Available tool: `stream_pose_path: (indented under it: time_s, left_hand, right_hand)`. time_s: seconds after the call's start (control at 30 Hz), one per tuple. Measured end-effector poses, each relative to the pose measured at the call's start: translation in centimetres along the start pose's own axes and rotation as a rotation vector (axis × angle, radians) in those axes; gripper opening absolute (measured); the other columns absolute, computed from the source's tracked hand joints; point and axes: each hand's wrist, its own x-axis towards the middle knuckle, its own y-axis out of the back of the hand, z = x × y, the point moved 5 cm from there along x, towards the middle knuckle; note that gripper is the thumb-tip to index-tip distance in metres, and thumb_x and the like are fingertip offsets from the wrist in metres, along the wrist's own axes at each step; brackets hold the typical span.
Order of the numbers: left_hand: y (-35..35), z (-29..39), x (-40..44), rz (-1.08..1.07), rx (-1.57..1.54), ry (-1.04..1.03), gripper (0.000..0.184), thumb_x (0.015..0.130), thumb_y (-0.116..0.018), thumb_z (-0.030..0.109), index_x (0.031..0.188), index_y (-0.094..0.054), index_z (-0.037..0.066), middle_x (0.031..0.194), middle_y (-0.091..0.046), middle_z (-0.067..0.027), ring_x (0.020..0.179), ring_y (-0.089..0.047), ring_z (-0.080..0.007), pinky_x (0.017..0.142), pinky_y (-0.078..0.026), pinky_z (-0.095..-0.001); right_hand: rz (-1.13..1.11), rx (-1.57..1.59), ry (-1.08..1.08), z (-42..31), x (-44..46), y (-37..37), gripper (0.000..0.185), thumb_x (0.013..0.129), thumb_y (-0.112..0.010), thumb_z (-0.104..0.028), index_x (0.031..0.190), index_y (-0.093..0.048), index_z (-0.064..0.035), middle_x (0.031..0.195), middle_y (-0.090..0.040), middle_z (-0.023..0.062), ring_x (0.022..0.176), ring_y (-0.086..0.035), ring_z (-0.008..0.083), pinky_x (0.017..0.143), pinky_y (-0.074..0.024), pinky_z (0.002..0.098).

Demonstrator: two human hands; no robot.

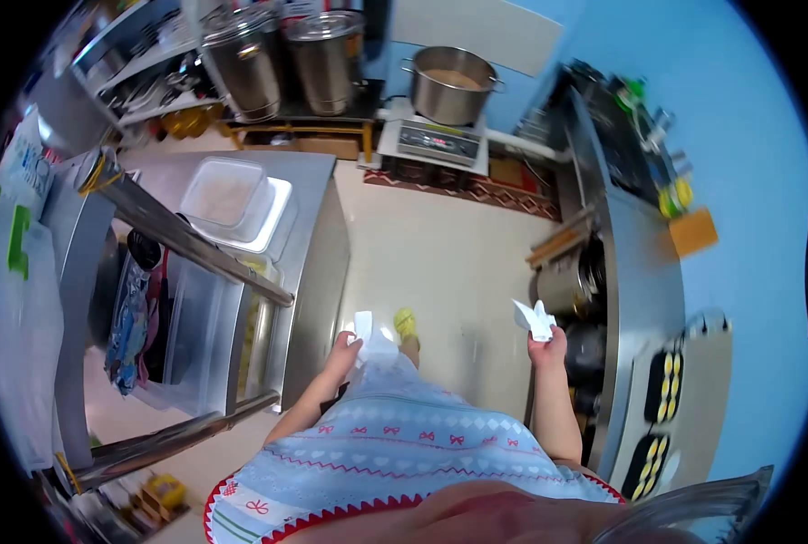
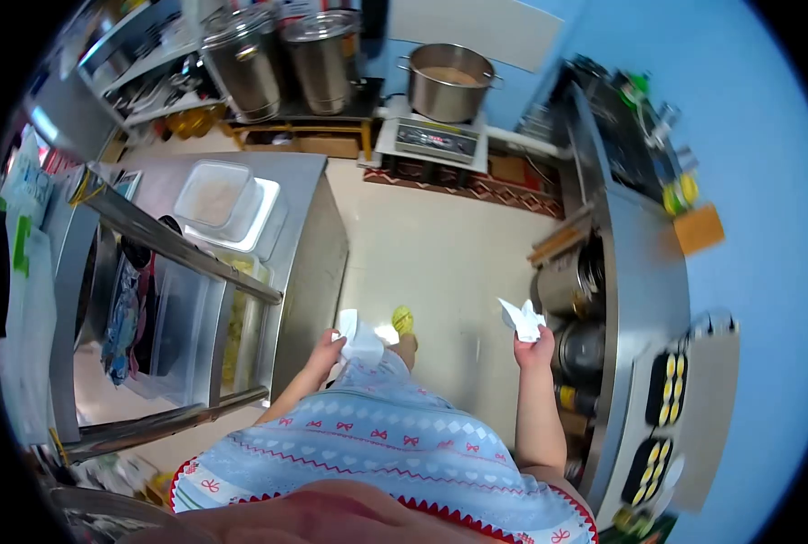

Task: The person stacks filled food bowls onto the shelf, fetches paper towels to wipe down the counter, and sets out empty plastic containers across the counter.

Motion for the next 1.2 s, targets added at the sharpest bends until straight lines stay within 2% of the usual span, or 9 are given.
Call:
stream_pose_path:
  time_s: [0.13,0.2,0.27,0.4,0.6,0.67,0.87,0.93,1.2]
  left_hand:
    - [-0.9,7.1,7.1,0.063,-0.297,0.011,0.032,0.088,-0.059,0.023,0.114,-0.049,0.006,0.085,-0.058,-0.0093,0.076,-0.055,-0.0176,0.065,-0.046,-0.0342]
    - [-1.8,15.1,12.0,0.059,-0.073,-0.043,0.033,0.088,-0.059,0.026,0.113,-0.051,0.005,0.09,-0.059,-0.0116,0.08,-0.058,-0.0207,0.068,-0.047,-0.0357]
    - [-2.0,19.1,19.9,0.106,0.118,-0.226,0.03,0.089,-0.06,0.028,0.109,-0.05,0.009,0.084,-0.053,-0.0047,0.071,-0.048,-0.0131,0.058,-0.041,-0.0291]
    - [-2.8,31.1,27.3,0.102,0.065,-0.238,0.027,0.089,-0.06,0.027,0.107,-0.05,0.01,0.077,-0.051,-0.0031,0.068,-0.047,-0.0119,0.058,-0.039,-0.0271]
    - [-1.0,38.8,40.3,0.151,-0.076,-0.207,0.024,0.09,-0.059,0.023,0.108,-0.05,0.011,0.074,-0.051,-0.0012,0.065,-0.044,-0.0113,0.055,-0.036,-0.028]
    - [2.0,38.7,45.3,0.379,-0.227,-0.188,0.025,0.091,-0.059,0.021,0.111,-0.05,0.009,0.075,-0.052,-0.0017,0.066,-0.045,-0.0113,0.055,-0.037,-0.0279]
    - [11.8,44.8,50.6,0.874,-0.667,-0.269,0.025,0.092,-0.057,0.017,0.11,-0.043,0.008,0.086,-0.055,-0.0032,0.077,-0.05,-0.0114,0.066,-0.042,-0.0265]
    - [14.6,45.8,50.2,1.014,-0.595,-0.234,0.021,0.093,-0.056,0.014,0.109,-0.043,0.009,0.088,-0.054,-0.0015,0.078,-0.049,-0.0092,0.067,-0.041,-0.0249]
    - [24.5,43.6,49.4,1.443,-0.823,-0.255,0.039,0.093,-0.057,0.016,0.126,-0.039,0.007,0.105,-0.056,-0.0073,0.088,-0.055,-0.0131,0.079,-0.046,-0.0249]
  right_hand:
    - [-0.188,-0.143,-0.199,5.6,7.4,-13.8,0.037,0.09,-0.041,-0.014,0.125,-0.047,-0.0016,0.122,-0.058,0.0142,0.112,-0.057,0.0303,0.092,-0.048,0.0436]
    - [-0.171,-0.227,-0.304,9.0,10.7,-19.9,0.038,0.091,-0.04,-0.017,0.126,-0.047,-0.0052,0.123,-0.058,0.0111,0.116,-0.055,0.0296,0.095,-0.0435,0.0456]
    - [-0.193,-0.234,-0.35,10.6,12.5,-25.1,0.039,0.09,-0.042,-0.017,0.126,-0.047,-0.0061,0.124,-0.057,0.0119,0.115,-0.055,0.0301,0.096,-0.0432,0.0457]
    - [-0.167,-0.293,-0.422,10.9,19.8,-30.0,0.042,0.089,-0.043,-0.017,0.129,-0.046,-0.006,0.129,-0.054,0.014,0.118,-0.053,0.0329,0.097,-0.0437,0.0481]
    - [-0.357,-0.435,-0.395,12.7,29.5,-43.4,0.039,0.092,-0.041,-0.016,0.129,-0.045,-0.0065,0.128,-0.055,0.0141,0.118,-0.053,0.0329,0.097,-0.0454,0.0479]
    - [-0.41,-0.445,-0.426,15.2,34.5,-48.1,0.038,0.092,-0.043,-0.013,0.129,-0.045,-0.0052,0.126,-0.055,0.0142,0.118,-0.053,0.0325,0.098,-0.0448,0.0475]
    - [-0.77,-1.012,-0.438,29.7,42.8,-71.4,0.038,0.091,-0.051,-0.011,0.127,-0.049,0.0005,0.119,-0.059,0.0115,0.11,-0.056,0.0238,0.098,-0.0425,0.0368]
    - [-0.893,-1.179,-0.509,36.0,42.7,-77.5,0.038,0.091,-0.053,-0.011,0.126,-0.049,0.0014,0.118,-0.059,0.0108,0.111,-0.055,0.0218,0.095,-0.0425,0.0346]
    - [-1.381,-1.423,-0.625,62.6,34.1,-90.4,0.032,0.092,-0.056,-0.015,0.119,-0.053,0.0012,0.108,-0.062,0.0077,0.095,-0.057,0.0141,0.086,-0.044,0.0278]
